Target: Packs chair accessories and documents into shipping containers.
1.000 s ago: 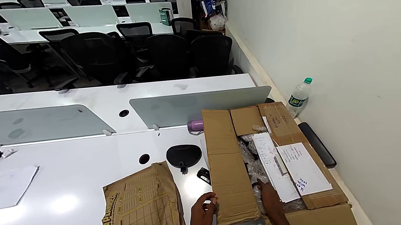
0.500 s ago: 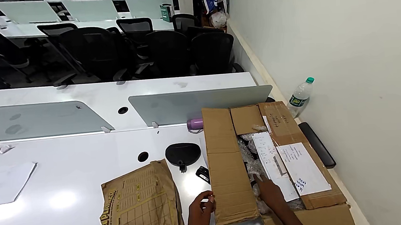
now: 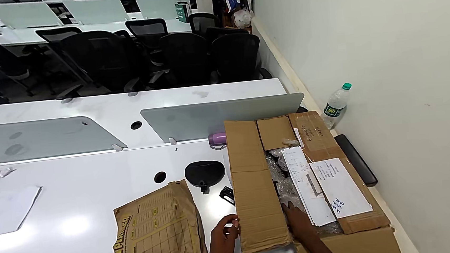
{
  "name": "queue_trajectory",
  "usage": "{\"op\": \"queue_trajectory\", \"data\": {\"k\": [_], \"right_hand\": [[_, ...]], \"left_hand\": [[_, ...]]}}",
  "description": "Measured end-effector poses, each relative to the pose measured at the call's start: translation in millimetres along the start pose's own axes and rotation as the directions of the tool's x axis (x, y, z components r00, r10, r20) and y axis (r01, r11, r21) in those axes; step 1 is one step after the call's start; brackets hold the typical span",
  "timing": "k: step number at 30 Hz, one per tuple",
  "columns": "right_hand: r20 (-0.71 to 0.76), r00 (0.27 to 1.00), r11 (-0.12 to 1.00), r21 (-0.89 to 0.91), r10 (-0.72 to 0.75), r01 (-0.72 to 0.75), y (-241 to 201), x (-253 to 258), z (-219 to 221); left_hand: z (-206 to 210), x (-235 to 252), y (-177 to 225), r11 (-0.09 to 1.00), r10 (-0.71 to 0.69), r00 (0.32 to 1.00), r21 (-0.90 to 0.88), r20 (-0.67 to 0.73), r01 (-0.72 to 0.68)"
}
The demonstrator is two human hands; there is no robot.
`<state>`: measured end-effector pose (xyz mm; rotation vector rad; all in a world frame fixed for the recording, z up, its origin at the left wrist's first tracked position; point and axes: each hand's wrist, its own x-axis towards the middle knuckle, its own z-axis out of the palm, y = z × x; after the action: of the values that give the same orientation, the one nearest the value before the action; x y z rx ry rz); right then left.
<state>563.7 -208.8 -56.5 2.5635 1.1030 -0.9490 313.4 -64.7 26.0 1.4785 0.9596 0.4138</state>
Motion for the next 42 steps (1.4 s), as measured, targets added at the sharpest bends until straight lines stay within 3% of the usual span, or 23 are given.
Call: {"op": "queue_trajectory", "data": {"k": [8,16,23,31,42], "right_hand": [[-0.01,1.0,1.0,0.011,0.024,-0.024,0,-1,3],[0.006,0.998,0.994,0.087,0.069,-0.069,-2,-19,-1],[-0.187,0.969,0.949,0.299,0.163,-0.102,-2,-50,-1],[-0.438,0.868,0.868,0.497,0.233,0.018,-12,-95,11],[-0.498,0.822,0.846,0.532,0.277,0.038,-11,-121,29]], "left_hand": [[-9,7,-11,0.999,-0.046,0.998,-0.007,-0.031,0.046],[-18,33,-52,0.965,-0.261,0.965,-0.041,-0.015,0.26],[-3,83,-72,0.845,-0.49,0.872,-0.233,0.027,0.482],[31,141,-87,0.676,-0.664,0.748,-0.417,0.015,0.608],[43,151,-93,0.704,-0.664,0.746,-0.366,-0.038,0.608]]}}
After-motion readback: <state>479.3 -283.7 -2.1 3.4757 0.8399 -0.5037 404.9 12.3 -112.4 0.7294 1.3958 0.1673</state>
